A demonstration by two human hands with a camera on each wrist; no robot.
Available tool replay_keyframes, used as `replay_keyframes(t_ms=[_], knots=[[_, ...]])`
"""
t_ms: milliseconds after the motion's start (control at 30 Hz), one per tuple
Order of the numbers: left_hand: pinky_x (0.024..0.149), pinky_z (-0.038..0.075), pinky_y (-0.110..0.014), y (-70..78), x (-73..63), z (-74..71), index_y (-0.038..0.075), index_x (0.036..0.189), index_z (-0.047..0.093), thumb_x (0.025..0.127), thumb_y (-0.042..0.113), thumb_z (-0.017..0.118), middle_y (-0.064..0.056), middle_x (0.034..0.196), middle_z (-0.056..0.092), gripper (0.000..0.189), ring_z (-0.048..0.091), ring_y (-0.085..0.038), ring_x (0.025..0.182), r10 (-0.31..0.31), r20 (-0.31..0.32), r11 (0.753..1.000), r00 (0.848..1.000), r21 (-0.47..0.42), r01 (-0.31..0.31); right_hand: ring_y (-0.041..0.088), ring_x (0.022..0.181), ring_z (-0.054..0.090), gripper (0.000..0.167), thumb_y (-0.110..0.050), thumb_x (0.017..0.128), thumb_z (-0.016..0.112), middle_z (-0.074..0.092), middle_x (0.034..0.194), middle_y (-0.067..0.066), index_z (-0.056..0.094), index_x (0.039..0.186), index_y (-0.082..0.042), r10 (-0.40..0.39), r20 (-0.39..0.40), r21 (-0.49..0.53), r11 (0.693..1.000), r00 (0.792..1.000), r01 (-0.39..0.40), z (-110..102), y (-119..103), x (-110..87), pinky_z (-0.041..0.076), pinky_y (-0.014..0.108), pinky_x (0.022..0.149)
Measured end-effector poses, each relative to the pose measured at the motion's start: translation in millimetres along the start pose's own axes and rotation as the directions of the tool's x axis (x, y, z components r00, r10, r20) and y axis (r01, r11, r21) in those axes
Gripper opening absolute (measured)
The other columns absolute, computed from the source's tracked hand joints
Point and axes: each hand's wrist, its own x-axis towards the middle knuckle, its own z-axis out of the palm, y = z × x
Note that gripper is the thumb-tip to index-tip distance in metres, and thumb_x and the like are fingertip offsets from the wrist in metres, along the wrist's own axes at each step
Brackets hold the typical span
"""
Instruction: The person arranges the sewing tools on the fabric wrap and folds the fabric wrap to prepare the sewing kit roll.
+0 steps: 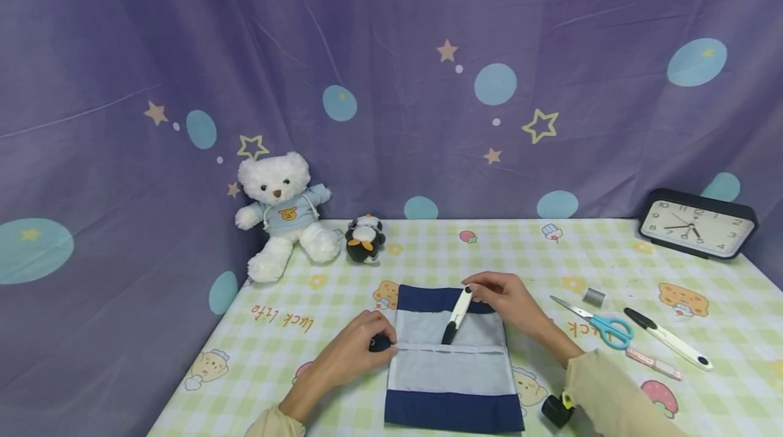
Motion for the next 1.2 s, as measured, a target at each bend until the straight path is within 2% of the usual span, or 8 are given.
replay_keyframes(t_ms=[333, 700, 1200], knots=[[0.084, 0.048, -0.03, -0.1, -0.6, -0.5, 0.023, 0.096, 0.071, 0.096, 0.026, 0.075, 0.016, 0.098, 0.058, 0.005, 0.051, -0.007, 0.091, 0.001, 0.009, 1.0, 1.0, -0.024, -0.001, 0.034, 0.093, 0.07, 0.025, -0.009, 0.106, 0.059, 0.073, 0.11, 0.015, 0.07, 0.122, 0.008, -0.011, 0.065, -0.035, 0.999, 0.998, 0.013, 3.2, -1.7, 4.7, 0.058, 0.042, 0.082], [0.084, 0.048, -0.03, -0.1, -0.6, -0.5, 0.023, 0.096, 0.071, 0.096, 0.026, 0.075, 0.016, 0.098, 0.058, 0.005, 0.05, -0.006, 0.092, -0.003, 0.005, 1.0, 1.0, -0.016, 0.003, 0.032, 0.091, 0.07, 0.024, -0.007, 0.105, 0.059, 0.071, 0.116, 0.021, 0.07, 0.121, 0.008, 0.008, 0.087, -0.046, 0.999, 0.996, -0.004, 3.6, -4.4, 9.3, 0.058, 0.04, 0.079], [0.083, 0.048, -0.03, 0.4, 0.7, -1.3, 0.022, 0.096, 0.071, 0.095, 0.024, 0.076, 0.017, 0.097, 0.058, 0.006, 0.05, -0.006, 0.091, -0.008, 0.015, 1.0, 1.0, -0.019, 0.008, 0.033, 0.089, 0.07, 0.023, -0.003, 0.105, 0.058, 0.072, 0.113, 0.018, 0.071, 0.12, 0.008, -0.007, 0.136, -0.062, 0.998, 0.991, 0.016, 8.0, 0.2, 10.8, 0.058, 0.038, 0.078]])
